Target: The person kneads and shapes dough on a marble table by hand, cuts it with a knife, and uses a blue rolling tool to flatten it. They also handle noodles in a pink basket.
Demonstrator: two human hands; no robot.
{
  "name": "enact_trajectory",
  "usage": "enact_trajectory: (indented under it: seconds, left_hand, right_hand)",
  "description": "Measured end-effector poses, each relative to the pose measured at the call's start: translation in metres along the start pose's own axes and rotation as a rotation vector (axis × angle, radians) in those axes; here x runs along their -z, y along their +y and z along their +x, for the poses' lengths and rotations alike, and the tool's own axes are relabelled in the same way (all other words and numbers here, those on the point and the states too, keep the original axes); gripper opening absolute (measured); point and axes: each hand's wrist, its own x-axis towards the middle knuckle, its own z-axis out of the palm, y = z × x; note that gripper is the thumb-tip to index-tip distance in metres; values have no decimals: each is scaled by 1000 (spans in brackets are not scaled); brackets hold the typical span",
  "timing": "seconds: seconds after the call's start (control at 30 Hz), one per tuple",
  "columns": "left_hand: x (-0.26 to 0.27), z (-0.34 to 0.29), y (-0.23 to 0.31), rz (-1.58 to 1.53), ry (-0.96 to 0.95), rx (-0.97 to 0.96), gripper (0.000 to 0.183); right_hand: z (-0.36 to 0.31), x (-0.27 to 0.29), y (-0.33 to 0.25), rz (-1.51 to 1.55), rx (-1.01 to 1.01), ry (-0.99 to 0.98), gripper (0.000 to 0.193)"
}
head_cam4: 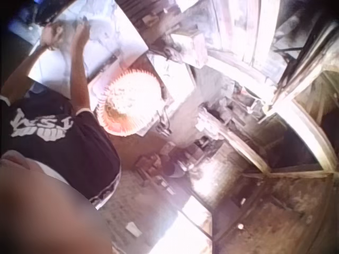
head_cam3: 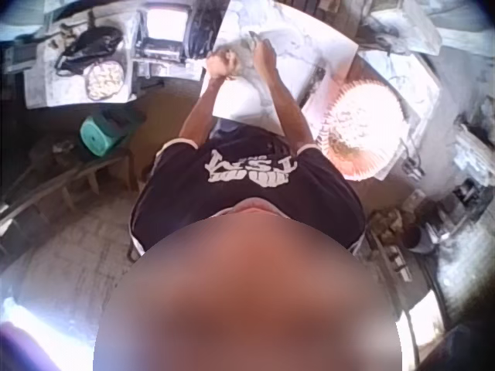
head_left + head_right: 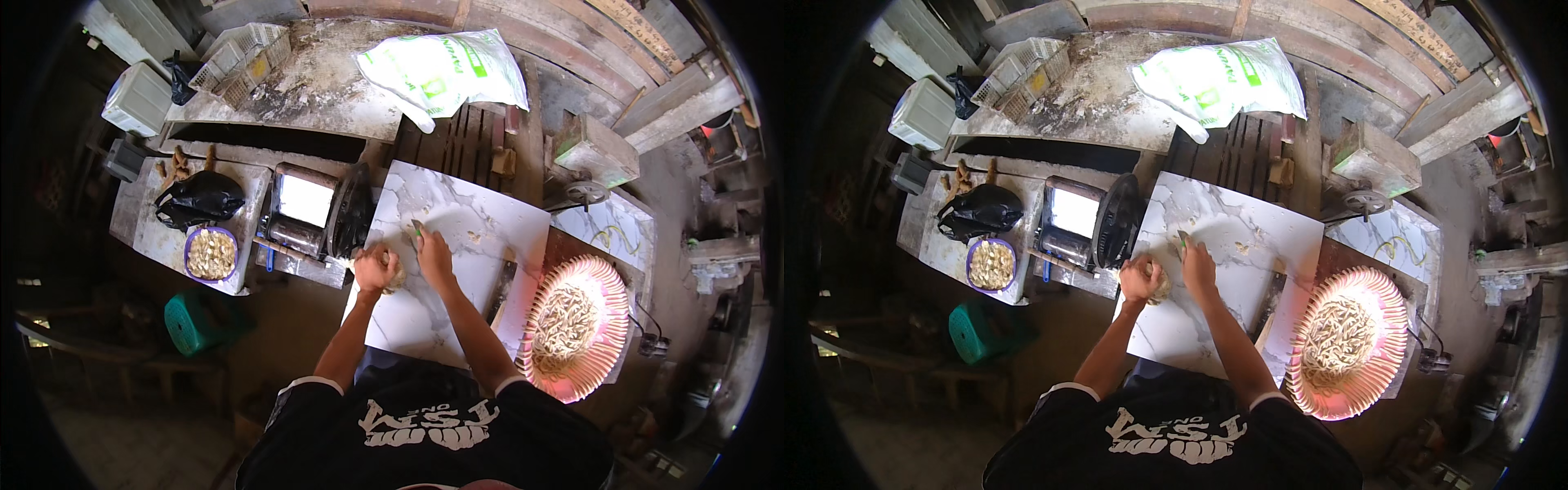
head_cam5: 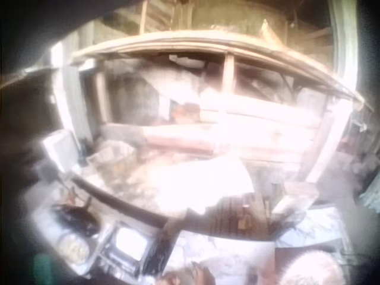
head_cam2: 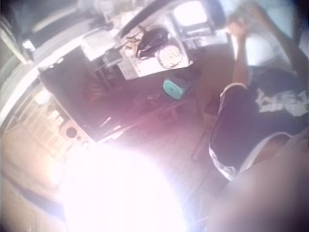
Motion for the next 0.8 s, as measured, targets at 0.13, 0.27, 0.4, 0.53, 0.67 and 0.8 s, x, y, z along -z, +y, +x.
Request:
enact_trajectory:
  seconds: [0.13, 0.27, 0.4, 0.53, 0.67, 0.8]
  left_hand:
    - [-1, 1, 0, 15, -25, 3, 20]
    - [3, -1, -3, 63, -78, 72, 19]
    - [2, 1, 3, 53, -37, 0, 20]
    - [4, -5, -4, 80, -44, 3, 20]
    - [9, -1, -1, 83, -91, 47, 19]
    - [3, 1, -2, 95, -73, 9, 25]
  right_hand:
    - [12, -11, 7, 14, -26, -35, 25]
    - [-18, -5, 2, -34, -95, -88, 26]
    - [18, -4, 1, -16, -96, 22, 28]
    - [-5, 10, -1, -12, -180, -106, 30]
    - [-21, 1, 1, -16, -150, 71, 25]
    - [16, -2, 6, -11, -172, 95, 26]
